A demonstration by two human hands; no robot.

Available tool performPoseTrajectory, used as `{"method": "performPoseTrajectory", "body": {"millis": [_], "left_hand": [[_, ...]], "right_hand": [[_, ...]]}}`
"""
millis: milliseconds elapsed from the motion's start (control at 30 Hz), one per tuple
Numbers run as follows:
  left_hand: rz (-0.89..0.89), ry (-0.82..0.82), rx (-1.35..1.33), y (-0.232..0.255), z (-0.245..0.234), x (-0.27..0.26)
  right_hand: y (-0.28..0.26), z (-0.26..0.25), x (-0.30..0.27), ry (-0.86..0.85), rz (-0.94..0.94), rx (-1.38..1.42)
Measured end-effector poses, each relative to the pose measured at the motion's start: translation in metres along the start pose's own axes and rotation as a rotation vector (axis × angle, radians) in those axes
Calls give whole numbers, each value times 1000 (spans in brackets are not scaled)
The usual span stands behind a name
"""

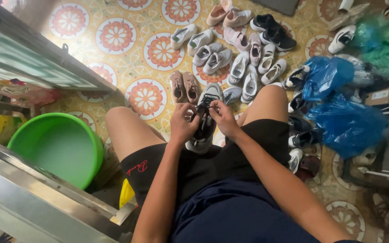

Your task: Threading and tightening laces on a pair of sneakers while sitting on the floor.

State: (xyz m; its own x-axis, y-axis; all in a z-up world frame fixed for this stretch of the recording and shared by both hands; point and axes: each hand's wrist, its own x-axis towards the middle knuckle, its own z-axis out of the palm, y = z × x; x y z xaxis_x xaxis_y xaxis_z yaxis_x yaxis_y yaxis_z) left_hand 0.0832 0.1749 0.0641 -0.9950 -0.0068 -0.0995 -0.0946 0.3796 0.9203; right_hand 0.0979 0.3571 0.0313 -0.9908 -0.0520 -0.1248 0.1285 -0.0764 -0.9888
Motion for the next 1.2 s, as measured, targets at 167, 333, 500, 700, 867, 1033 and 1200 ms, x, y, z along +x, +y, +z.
{"method": "performPoseTrajectory", "body": {"millis": [167,333,500,700,867,1033,1200], "left_hand": [[-17,-110,-1,30,-15,-8],[-24,-177,96,41,-17,-7],[54,-242,240,30,-11,-6],[-29,-312,77,30,-15,-2],[-50,-300,-17,34,-22,4],[-99,-264,-127,17,-22,8],[-88,-161,-346,5,-20,4]], "right_hand": [[-11,3,1,6,54,92],[-9,3,3,27,79,88],[-20,11,5,50,107,37],[-9,7,10,1,104,-300],[0,-6,5,-28,88,-746],[29,-20,5,35,57,-936],[0,-13,4,82,4,-896]]}}
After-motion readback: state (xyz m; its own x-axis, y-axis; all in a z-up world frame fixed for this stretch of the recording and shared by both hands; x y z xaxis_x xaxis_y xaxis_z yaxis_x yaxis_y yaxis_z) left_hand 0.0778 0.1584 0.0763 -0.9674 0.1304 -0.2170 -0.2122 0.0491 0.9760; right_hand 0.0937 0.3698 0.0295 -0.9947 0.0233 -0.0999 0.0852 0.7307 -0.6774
